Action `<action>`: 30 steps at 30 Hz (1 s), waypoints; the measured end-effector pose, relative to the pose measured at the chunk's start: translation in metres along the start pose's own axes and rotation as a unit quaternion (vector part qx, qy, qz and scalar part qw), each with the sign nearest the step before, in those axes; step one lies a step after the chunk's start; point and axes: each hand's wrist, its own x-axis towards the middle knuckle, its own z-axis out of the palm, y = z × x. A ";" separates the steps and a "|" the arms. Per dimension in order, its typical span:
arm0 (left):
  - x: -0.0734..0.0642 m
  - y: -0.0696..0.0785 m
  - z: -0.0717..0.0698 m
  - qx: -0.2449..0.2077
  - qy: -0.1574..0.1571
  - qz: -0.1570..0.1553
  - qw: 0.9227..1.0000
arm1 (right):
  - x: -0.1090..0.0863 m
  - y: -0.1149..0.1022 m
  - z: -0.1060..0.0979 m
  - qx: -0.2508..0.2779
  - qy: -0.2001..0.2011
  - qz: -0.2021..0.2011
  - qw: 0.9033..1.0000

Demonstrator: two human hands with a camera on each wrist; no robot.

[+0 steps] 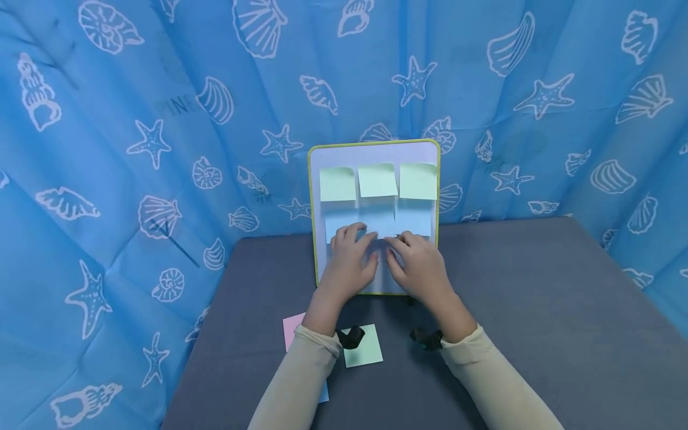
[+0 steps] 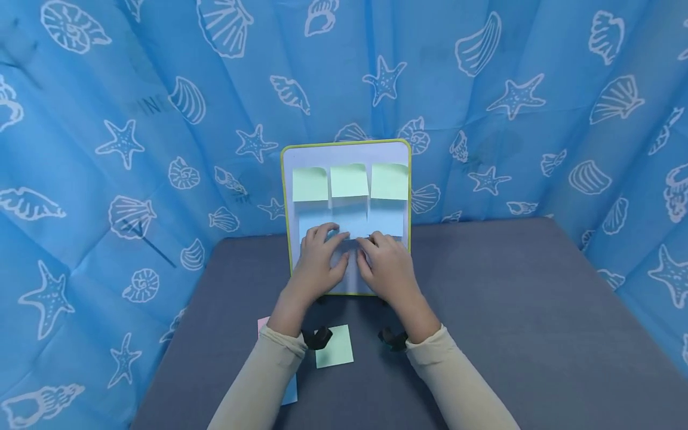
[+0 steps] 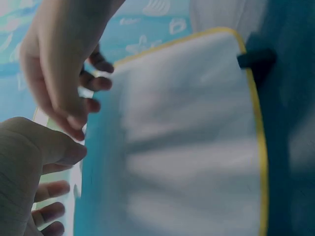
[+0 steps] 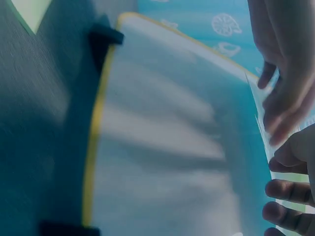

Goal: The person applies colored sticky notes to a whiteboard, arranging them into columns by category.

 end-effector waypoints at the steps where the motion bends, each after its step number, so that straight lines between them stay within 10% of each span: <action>1: -0.007 -0.004 -0.002 -0.006 0.004 -0.007 1.000 | -0.001 -0.002 0.003 0.005 -0.005 -0.005 1.000; 16: -0.110 -0.053 -0.035 -0.042 0.005 -0.155 0.987 | -0.016 -0.050 0.043 0.128 -0.155 -0.067 0.977; 30: -0.182 -0.071 -0.044 -0.064 -0.100 -0.278 0.953 | -0.019 -0.105 0.063 0.152 -0.390 -0.064 0.906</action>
